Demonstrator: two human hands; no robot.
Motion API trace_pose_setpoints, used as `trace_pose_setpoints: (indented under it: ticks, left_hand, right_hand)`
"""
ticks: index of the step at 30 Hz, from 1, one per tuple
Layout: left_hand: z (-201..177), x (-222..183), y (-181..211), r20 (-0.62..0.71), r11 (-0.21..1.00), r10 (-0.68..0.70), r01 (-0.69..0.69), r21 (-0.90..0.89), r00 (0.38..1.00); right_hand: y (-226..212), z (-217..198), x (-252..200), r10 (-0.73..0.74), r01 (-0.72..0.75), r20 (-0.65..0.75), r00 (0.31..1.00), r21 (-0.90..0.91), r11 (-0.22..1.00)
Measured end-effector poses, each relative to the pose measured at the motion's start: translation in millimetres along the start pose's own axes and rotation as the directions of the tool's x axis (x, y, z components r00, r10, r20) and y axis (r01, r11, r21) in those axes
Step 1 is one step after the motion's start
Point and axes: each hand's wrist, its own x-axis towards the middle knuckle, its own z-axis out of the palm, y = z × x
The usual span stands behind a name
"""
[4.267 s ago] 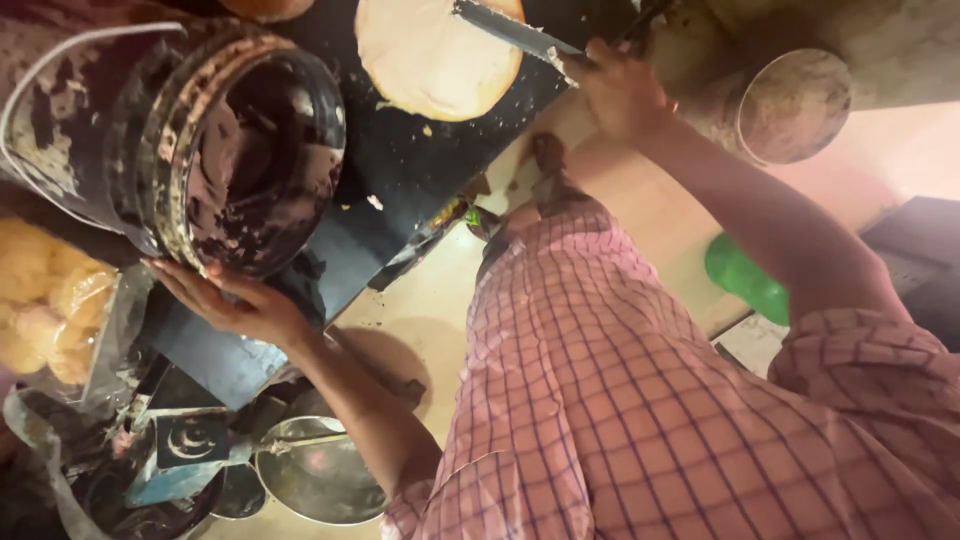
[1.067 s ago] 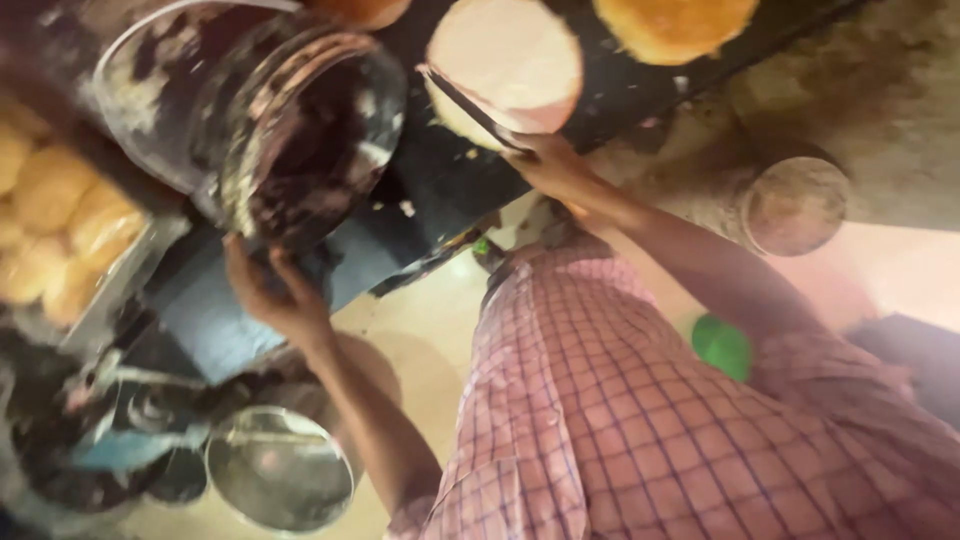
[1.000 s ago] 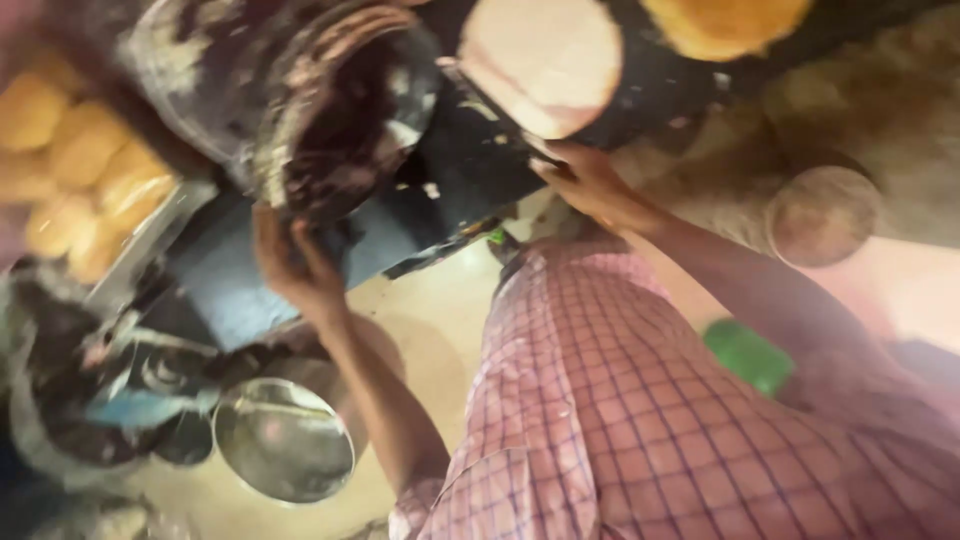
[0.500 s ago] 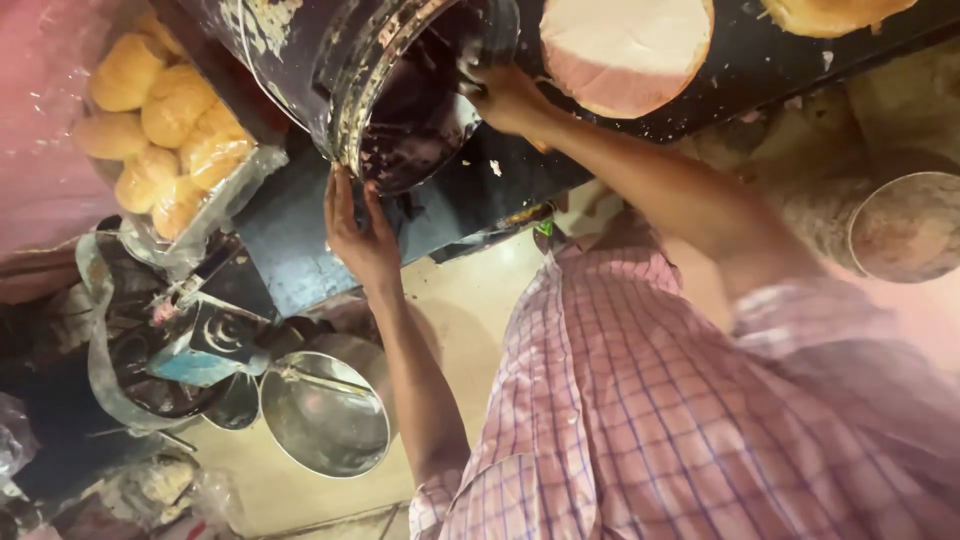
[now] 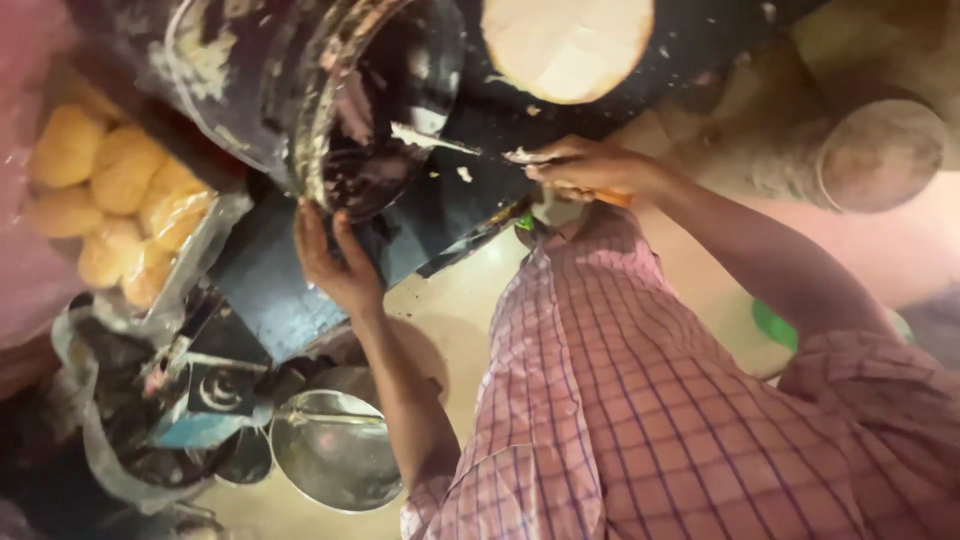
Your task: The person spreads cream onto a bun, cuts it into pieces, and applies more cream to the cut sides before setting them aside.
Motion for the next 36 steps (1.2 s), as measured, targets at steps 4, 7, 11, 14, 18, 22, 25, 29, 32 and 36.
trace_pose_setpoints:
  ticks: [4, 7, 11, 14, 18, 22, 25, 29, 32, 36]
  left_hand:
    - [6.8, 1.2, 0.1, -0.035, 0.995, -0.053, 0.050, -0.086, 0.998]
    - [12.4, 2.2, -2.5, -0.047, 0.997, -0.052, 0.049, -0.059, 0.998]
    - [10.5, 2.4, 1.2, -0.038, 0.996, -0.073, 0.071, -0.057, 0.997]
    - [7.9, 3.6, 3.3, -0.033, 0.997, -0.069, 0.068, -0.030, 0.997]
    - [11.4, -1.1, 5.8, -0.041, 0.982, -0.166, 0.161, -0.103, 0.985]
    - [12.8, -4.3, 4.0, -0.057, 0.978, -0.205, 0.202, -0.050, 0.977]
    - [12.8, -8.5, -1.6, -0.077, 0.989, -0.134, 0.138, 0.049, 0.988]
    - [15.5, -14.3, -3.4, -0.092, 0.984, -0.172, 0.175, 0.028, 0.981]
    - [18.8, -14.3, -5.5, -0.109, 0.990, -0.138, 0.141, 0.025, 0.984]
    - [18.6, -15.5, -5.0, -0.110, 0.985, -0.162, 0.166, 0.037, 0.981]
  right_hand:
    - [3.4, -39.0, -54.8, -0.144, 0.074, -0.352, 0.925, -0.203, 0.976]
    - [2.2, -71.2, -40.6, -0.599, 0.197, -0.447, 0.664, -0.668, 0.718]
    - [-9.1, -106.1, 3.4, -0.709, -0.236, -0.377, 0.596, -0.926, 0.294]
    - [-13.2, -115.2, 12.9, -0.656, -0.294, -0.448, 0.607, -0.894, 0.339]
    - [-7.5, -136.0, 15.4, -0.643, -0.258, -0.470, 0.605, -0.880, 0.400]
    - [3.0, -142.4, 34.4, -0.615, -0.067, -0.388, 0.687, -0.876, 0.478]
    - [10.6, -121.9, 33.0, -0.638, 0.036, -0.294, 0.712, -0.892, 0.451]
    - [-2.7, -108.8, 7.4, -0.596, -0.052, -0.242, 0.766, -0.947, 0.317]
    - [-20.5, -125.7, -1.0, -0.587, -0.170, -0.215, 0.780, -0.977, 0.132]
    - [-22.2, -155.7, -6.3, -0.562, -0.214, -0.392, 0.728, -0.909, 0.356]
